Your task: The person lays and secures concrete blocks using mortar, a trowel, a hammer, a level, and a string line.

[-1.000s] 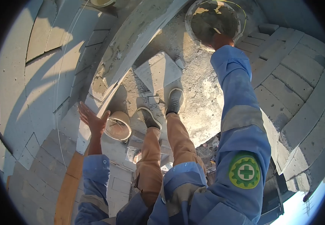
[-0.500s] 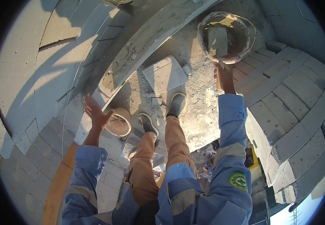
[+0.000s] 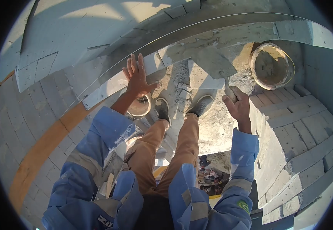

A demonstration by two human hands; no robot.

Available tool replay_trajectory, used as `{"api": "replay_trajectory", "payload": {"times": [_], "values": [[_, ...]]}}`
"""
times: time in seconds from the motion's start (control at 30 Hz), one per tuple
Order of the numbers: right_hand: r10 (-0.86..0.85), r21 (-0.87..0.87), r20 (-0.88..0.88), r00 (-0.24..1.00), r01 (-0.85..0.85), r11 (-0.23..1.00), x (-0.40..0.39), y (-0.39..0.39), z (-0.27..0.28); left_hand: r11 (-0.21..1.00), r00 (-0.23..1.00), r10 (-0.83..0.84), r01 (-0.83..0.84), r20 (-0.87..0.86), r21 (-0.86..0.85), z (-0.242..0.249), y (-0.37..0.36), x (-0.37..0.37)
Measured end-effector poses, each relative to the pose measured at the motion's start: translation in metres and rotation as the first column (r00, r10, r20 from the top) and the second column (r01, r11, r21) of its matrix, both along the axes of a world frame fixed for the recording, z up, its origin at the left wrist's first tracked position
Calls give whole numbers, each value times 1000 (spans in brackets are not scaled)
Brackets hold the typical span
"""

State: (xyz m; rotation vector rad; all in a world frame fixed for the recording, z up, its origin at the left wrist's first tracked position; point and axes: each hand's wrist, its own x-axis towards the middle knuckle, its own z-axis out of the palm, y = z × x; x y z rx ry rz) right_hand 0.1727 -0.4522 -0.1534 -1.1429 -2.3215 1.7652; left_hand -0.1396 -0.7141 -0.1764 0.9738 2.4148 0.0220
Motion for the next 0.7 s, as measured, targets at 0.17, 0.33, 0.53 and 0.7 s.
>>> {"api": "replay_trajectory", "payload": {"times": [0.17, 0.33, 0.53, 0.7], "values": [[291, 455, 47, 955, -280, 845, -93, -32, 15, 975, 999, -54, 51, 5, 216, 11, -34, -8], [470, 740, 228, 853, -465, 485, -129, -45, 0, 977, 985, 144, -126, -96, 173, 19, -106, -31], [498, 736, 225, 838, -481, 476, -143, -87, 22, 990, 994, 95, -100, -47, -104, 14, -157, -64], [381, 613, 306, 872, -487, 622, -139, -133, 24, 974, 997, 50, -60, -53, -217, 10, -147, -68]]}}
